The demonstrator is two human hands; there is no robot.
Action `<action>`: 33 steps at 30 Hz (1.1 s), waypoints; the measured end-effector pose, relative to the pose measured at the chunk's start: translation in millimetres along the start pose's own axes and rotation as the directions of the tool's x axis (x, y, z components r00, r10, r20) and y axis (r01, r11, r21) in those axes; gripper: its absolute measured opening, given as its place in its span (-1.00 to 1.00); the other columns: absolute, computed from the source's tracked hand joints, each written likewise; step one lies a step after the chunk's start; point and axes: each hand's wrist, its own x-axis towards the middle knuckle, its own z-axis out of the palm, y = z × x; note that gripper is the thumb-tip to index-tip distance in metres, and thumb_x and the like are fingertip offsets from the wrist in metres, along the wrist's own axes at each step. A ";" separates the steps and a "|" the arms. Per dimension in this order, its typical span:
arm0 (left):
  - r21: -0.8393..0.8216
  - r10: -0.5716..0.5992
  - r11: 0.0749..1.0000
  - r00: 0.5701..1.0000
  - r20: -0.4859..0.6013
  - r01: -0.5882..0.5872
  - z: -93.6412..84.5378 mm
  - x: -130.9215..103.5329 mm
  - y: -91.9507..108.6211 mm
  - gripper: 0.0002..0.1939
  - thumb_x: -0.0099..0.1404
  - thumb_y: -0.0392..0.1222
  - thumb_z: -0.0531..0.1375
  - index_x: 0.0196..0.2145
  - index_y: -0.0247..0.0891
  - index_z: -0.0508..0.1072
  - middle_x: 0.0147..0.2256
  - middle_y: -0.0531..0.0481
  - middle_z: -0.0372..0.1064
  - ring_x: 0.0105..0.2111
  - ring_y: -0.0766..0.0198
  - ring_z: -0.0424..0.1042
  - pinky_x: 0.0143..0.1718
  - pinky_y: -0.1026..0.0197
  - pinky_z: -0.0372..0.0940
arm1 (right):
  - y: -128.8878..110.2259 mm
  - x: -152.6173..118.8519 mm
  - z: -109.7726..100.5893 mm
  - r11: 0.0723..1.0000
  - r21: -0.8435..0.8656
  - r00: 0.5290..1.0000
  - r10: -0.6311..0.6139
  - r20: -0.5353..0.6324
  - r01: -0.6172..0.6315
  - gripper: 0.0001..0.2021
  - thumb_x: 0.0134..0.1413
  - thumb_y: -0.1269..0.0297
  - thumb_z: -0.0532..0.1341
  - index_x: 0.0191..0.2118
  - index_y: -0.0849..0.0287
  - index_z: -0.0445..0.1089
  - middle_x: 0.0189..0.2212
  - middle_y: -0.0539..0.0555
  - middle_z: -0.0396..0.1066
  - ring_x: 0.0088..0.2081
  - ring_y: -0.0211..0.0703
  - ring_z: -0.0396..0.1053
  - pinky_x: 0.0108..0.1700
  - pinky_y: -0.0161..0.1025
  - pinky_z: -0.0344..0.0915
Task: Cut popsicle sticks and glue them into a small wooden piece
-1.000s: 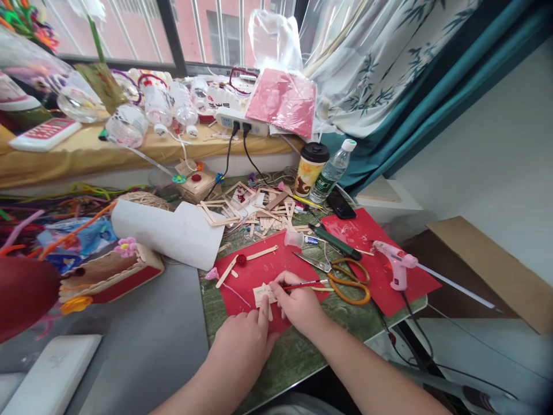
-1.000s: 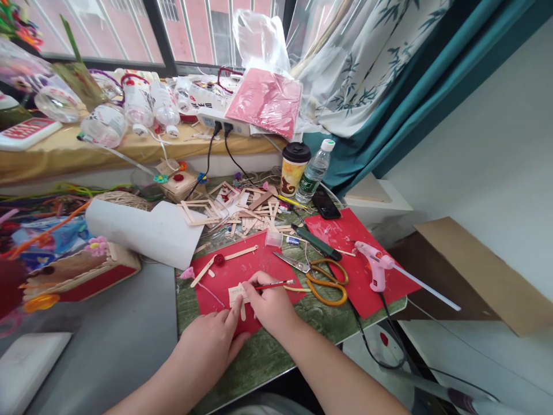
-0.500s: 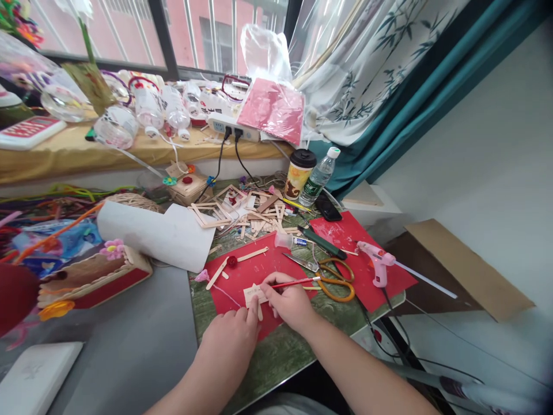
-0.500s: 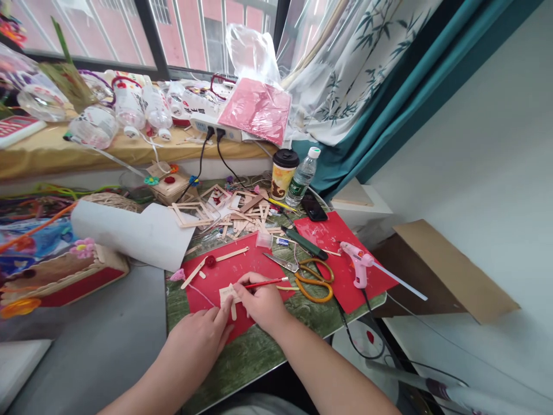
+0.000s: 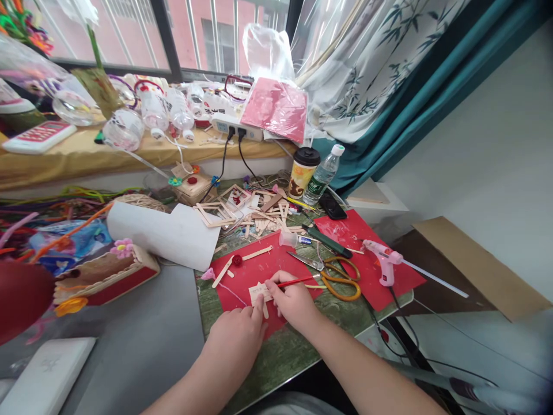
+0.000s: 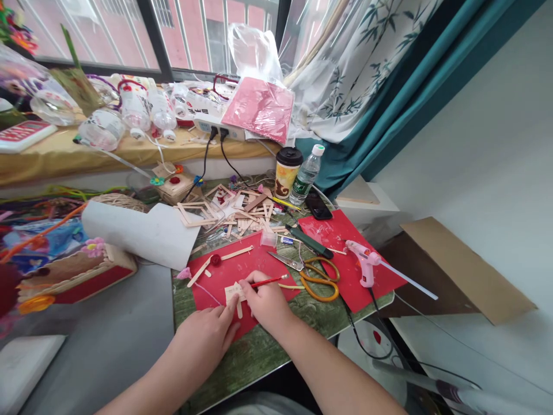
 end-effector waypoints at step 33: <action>-0.086 0.511 0.851 0.854 -0.095 -0.519 -1.1 -12.6 4.4 -0.91 0.35 -0.35 0.15 -0.31 -0.19 0.37 -0.33 0.04 0.48 -0.37 0.17 0.45 -0.33 0.13 0.32 | -17.5 35.5 -128.3 0.636 -0.739 0.889 -0.443 -0.115 0.221 -0.87 0.26 0.32 0.23 -0.09 0.12 0.44 -0.18 0.15 0.52 -0.11 0.01 0.44 -0.02 -0.09 0.36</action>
